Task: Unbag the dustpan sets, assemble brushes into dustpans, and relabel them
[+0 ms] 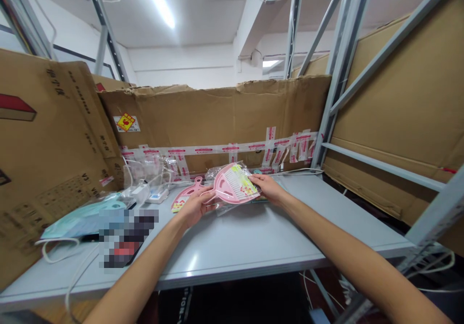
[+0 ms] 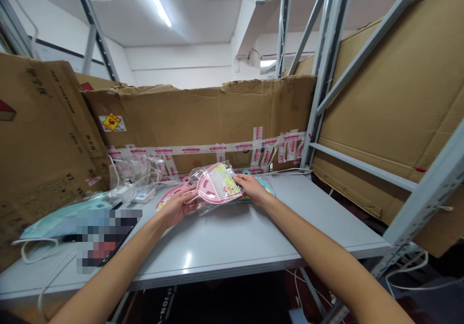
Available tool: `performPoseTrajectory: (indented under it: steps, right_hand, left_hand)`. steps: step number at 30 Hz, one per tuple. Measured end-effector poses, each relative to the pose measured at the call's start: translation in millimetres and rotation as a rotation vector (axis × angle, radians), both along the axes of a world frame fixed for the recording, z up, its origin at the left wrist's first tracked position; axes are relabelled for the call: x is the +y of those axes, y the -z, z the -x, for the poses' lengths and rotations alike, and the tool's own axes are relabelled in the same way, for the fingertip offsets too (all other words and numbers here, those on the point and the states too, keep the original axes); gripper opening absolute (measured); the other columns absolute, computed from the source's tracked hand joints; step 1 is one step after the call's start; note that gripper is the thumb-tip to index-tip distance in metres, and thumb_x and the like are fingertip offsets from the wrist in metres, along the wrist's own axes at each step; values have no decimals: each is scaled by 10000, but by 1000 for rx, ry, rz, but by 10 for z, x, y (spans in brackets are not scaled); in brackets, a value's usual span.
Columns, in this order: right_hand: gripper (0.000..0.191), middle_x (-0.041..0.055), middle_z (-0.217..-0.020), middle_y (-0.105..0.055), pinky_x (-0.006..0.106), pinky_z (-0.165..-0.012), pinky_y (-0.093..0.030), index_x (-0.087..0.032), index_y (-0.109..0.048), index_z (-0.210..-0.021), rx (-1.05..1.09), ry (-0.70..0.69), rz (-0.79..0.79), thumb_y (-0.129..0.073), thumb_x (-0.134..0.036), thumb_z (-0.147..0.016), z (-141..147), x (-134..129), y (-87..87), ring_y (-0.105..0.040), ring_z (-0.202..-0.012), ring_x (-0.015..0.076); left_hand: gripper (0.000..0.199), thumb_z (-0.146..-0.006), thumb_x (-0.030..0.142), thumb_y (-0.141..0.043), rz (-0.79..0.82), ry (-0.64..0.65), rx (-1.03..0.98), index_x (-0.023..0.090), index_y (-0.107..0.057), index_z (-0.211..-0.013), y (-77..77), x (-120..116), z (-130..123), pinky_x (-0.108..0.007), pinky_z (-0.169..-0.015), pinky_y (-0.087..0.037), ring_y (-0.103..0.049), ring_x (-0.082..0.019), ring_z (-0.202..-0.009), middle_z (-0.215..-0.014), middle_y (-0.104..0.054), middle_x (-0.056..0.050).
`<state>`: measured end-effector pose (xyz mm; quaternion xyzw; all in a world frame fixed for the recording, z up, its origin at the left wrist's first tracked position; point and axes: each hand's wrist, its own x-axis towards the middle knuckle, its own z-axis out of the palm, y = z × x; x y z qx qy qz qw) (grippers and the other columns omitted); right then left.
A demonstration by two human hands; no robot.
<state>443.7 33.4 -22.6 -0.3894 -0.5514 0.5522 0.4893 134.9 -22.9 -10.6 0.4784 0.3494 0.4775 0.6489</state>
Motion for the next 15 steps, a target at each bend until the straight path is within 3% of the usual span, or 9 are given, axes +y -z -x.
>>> performPoseTrajectory:
  steps: [9, 15]
  right_hand:
    - [495, -89, -509, -524, 212, -366, -298, -185, -800, -1068, -135, 107, -170, -797, -645, -886, -86, -3, -74, -392, -377, 93]
    - [424, -86, -500, -490, 214, -357, -302, -201, -794, -1027, -157, 147, -190, -763, -608, -914, -136, -14, -143, -399, -377, 102]
  left_hand:
    - [366, -934, 283, -907, 3, 37, -8, 160, -793, -1259, 0, 9, 27, -432, -1006, -696, -853, -257, -978, -1181, -861, -161]
    - [431, -956, 335, -889, -55, 79, 4, 144, -796, -1331, -39, -7, 37, -467, -1090, -658, -823, -311, -1165, -1325, -823, -199]
